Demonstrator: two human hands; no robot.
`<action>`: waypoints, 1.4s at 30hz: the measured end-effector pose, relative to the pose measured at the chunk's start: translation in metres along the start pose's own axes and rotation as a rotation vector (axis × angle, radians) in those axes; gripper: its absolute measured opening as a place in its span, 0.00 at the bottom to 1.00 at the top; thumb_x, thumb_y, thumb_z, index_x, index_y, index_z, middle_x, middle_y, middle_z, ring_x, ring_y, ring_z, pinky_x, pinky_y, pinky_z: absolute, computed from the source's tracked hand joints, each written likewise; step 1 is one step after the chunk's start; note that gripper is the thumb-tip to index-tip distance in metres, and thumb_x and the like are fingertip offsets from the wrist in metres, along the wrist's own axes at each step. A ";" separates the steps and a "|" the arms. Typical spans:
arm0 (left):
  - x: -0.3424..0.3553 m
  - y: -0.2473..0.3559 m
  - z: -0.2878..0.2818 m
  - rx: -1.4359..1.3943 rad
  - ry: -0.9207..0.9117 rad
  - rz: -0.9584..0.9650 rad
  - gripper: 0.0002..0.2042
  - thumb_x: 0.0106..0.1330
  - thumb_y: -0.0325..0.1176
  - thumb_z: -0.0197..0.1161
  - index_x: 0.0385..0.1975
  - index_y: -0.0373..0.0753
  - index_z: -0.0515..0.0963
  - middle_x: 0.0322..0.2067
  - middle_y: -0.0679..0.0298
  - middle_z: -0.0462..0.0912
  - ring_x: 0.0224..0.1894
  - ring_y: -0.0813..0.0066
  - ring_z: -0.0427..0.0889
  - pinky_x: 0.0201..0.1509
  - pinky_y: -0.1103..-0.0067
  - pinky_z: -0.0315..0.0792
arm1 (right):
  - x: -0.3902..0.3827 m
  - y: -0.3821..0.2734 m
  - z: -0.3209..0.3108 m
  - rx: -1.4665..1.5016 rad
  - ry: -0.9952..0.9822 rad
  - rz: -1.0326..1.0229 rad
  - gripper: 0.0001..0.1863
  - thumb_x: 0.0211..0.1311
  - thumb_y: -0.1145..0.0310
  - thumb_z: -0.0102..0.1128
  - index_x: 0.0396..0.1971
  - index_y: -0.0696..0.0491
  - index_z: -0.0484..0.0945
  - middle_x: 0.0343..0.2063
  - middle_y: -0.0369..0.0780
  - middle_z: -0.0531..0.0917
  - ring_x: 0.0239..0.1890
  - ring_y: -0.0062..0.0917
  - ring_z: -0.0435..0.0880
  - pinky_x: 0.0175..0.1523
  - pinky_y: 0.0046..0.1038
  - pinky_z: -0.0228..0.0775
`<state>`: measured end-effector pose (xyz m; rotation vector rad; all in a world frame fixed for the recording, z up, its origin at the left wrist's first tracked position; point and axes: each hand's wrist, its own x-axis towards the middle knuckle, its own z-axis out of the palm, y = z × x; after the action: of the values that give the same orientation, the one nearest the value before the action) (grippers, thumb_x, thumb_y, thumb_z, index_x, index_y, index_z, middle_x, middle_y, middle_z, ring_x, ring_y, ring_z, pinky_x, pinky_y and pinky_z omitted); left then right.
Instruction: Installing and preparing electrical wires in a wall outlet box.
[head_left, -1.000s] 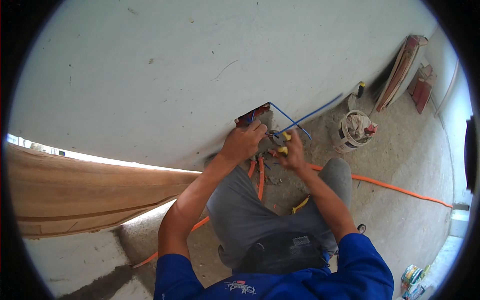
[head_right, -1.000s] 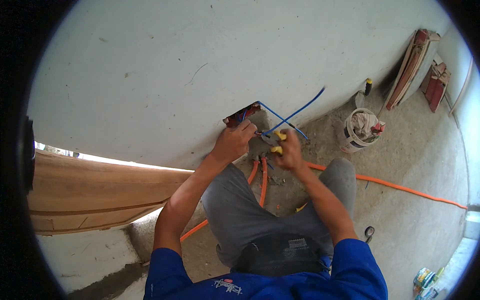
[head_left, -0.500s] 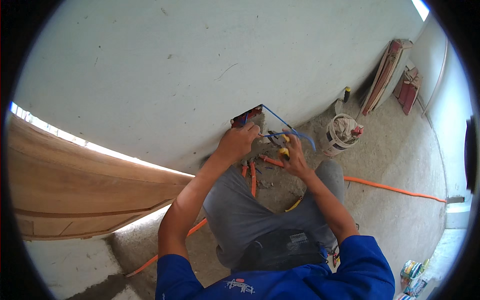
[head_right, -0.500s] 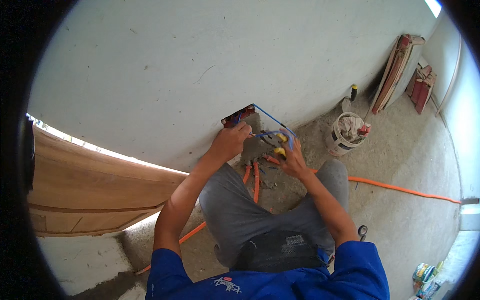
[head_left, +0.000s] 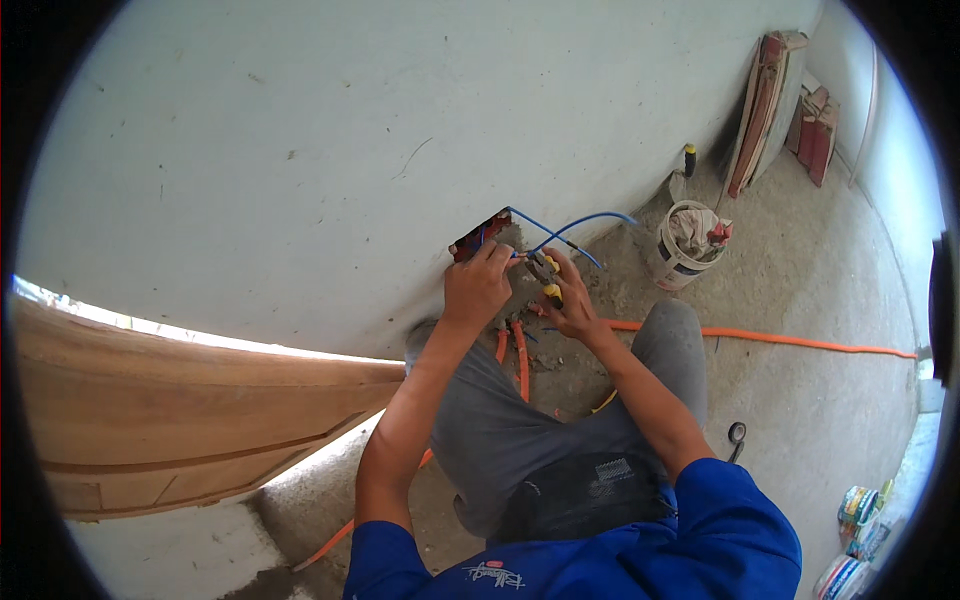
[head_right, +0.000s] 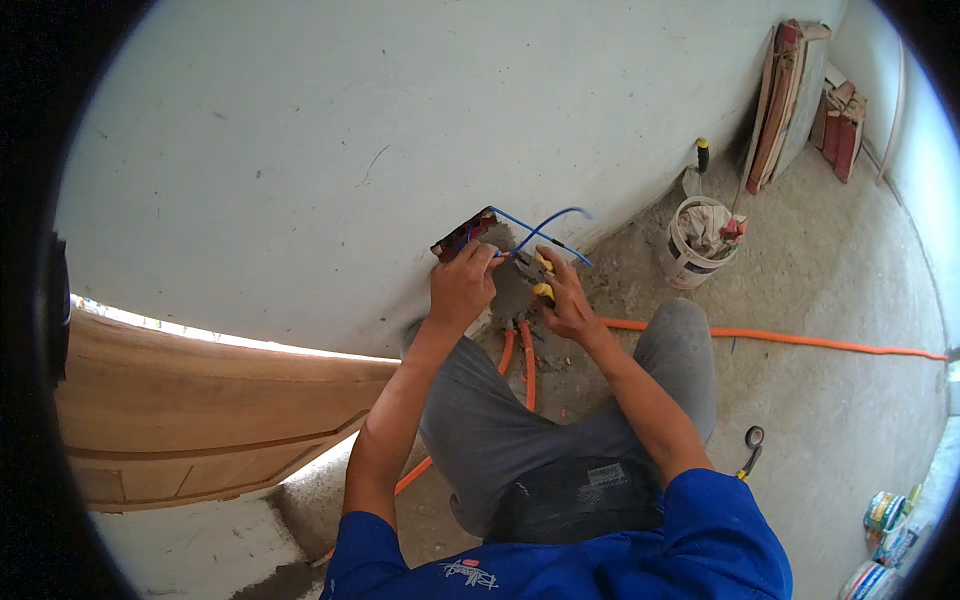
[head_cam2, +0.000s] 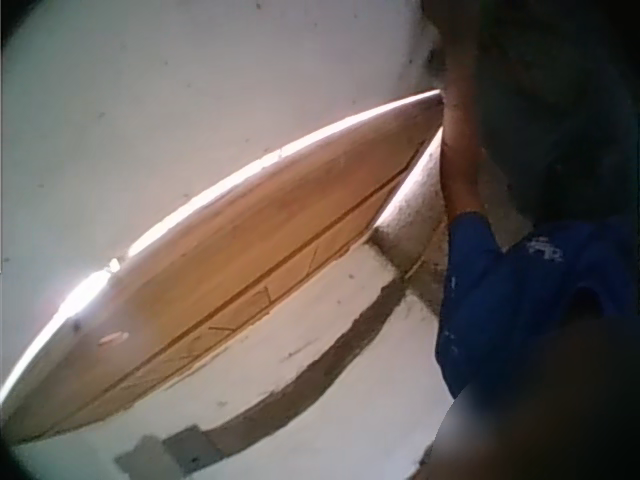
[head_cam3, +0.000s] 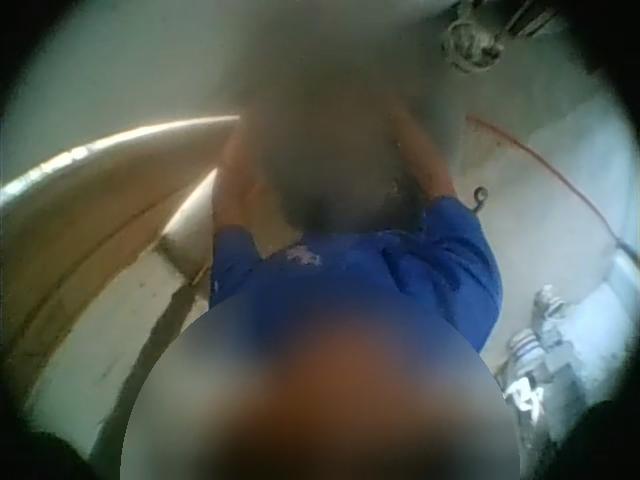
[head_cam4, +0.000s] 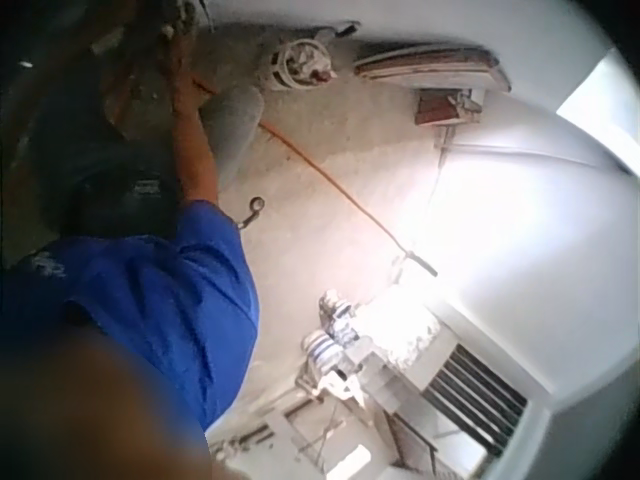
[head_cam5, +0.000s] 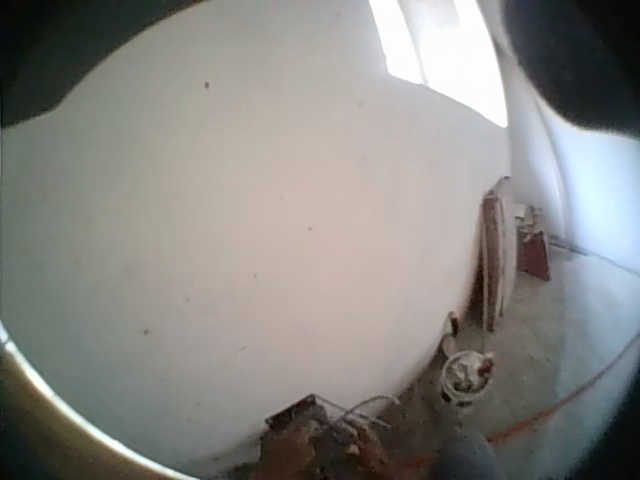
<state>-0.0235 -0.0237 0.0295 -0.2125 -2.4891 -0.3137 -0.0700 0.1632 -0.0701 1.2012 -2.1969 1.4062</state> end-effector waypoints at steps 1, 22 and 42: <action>0.001 0.000 0.001 0.005 0.002 -0.004 0.04 0.59 0.31 0.63 0.32 0.44 0.76 0.30 0.67 0.79 0.23 0.63 0.82 0.21 0.72 0.75 | -0.003 0.000 0.004 -0.002 0.009 0.005 0.20 0.56 0.77 0.62 0.50 0.61 0.71 0.62 0.56 0.65 0.60 0.53 0.70 0.60 0.45 0.64; 0.033 -0.006 -0.040 -0.370 -0.603 -0.070 0.05 0.63 0.23 0.53 0.33 0.32 0.76 0.33 0.50 0.81 0.37 0.49 0.80 0.41 0.63 0.73 | 0.010 0.004 0.035 0.249 0.116 -0.037 0.25 0.54 0.79 0.63 0.54 0.59 0.70 0.64 0.55 0.63 0.62 0.54 0.68 0.62 0.46 0.62; 0.005 -0.016 -0.004 0.067 -0.253 0.189 0.05 0.63 0.34 0.60 0.31 0.40 0.75 0.28 0.62 0.80 0.22 0.63 0.82 0.22 0.72 0.75 | -0.016 -0.054 0.055 0.595 0.062 0.612 0.17 0.57 0.72 0.59 0.47 0.58 0.73 0.41 0.47 0.80 0.41 0.31 0.80 0.45 0.34 0.71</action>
<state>-0.0288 -0.0395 0.0328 -0.4827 -2.6966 -0.1299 -0.0082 0.1143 -0.0734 0.6004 -2.2756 2.4247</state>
